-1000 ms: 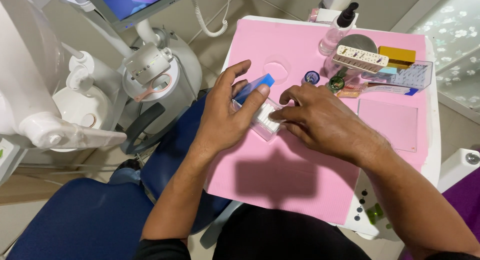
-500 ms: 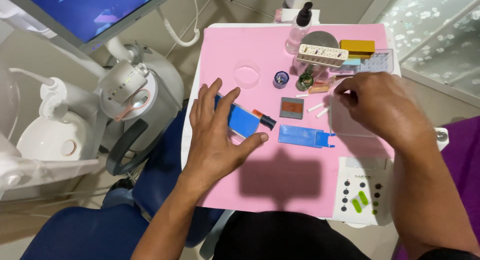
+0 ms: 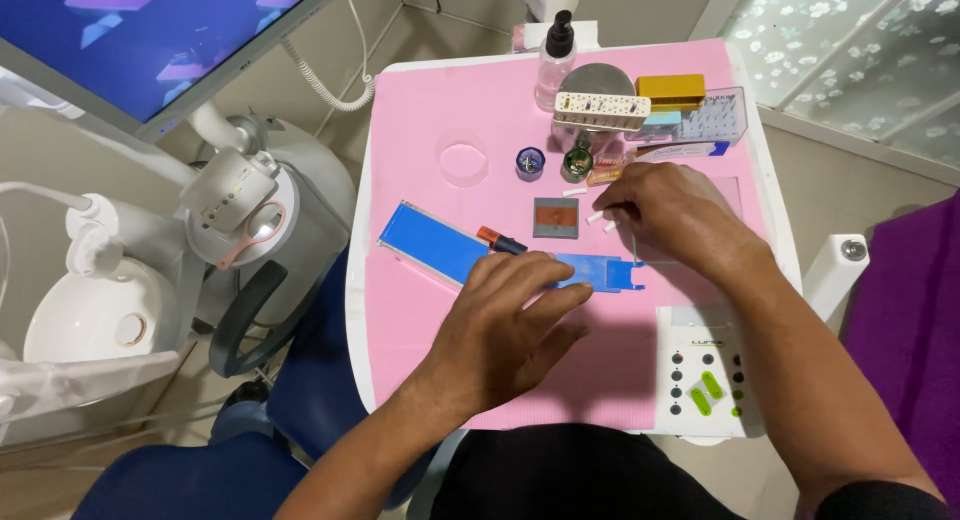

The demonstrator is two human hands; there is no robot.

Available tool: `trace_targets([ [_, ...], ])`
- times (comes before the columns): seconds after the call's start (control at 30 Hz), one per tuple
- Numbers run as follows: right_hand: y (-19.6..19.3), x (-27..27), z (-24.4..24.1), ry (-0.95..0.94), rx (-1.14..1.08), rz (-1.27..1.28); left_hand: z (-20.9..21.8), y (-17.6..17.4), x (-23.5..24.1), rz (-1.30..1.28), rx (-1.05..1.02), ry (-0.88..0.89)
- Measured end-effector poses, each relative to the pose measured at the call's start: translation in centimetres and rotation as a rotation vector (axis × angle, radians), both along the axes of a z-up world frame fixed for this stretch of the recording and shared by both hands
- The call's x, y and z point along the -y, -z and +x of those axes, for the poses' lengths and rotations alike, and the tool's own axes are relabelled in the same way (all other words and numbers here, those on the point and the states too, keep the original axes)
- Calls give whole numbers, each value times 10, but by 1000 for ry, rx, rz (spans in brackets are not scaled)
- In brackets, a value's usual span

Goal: Refill a dental cotton roll dispenser and clean the surfaces in the dental treatment room.

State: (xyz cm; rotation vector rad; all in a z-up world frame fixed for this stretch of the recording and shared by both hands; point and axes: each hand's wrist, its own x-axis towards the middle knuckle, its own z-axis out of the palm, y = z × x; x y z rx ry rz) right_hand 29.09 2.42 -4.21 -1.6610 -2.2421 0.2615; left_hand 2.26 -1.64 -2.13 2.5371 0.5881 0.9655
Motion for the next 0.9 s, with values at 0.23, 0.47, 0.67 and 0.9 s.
trace_targets([
  [0.23,-7,6,7,-17,-15,83,-21,-15,-5,76,83,-104],
  [0.47,-8,6,5,8,77,-120,-38,-24,-9,160,130,-406],
  [0.67,-3,3,1,8,134,-131,-40,-20,-9,157,135,-442],
  [0.9,-4,-3,-7,22,97,0,-40,-17,-9,166,147,-430],
])
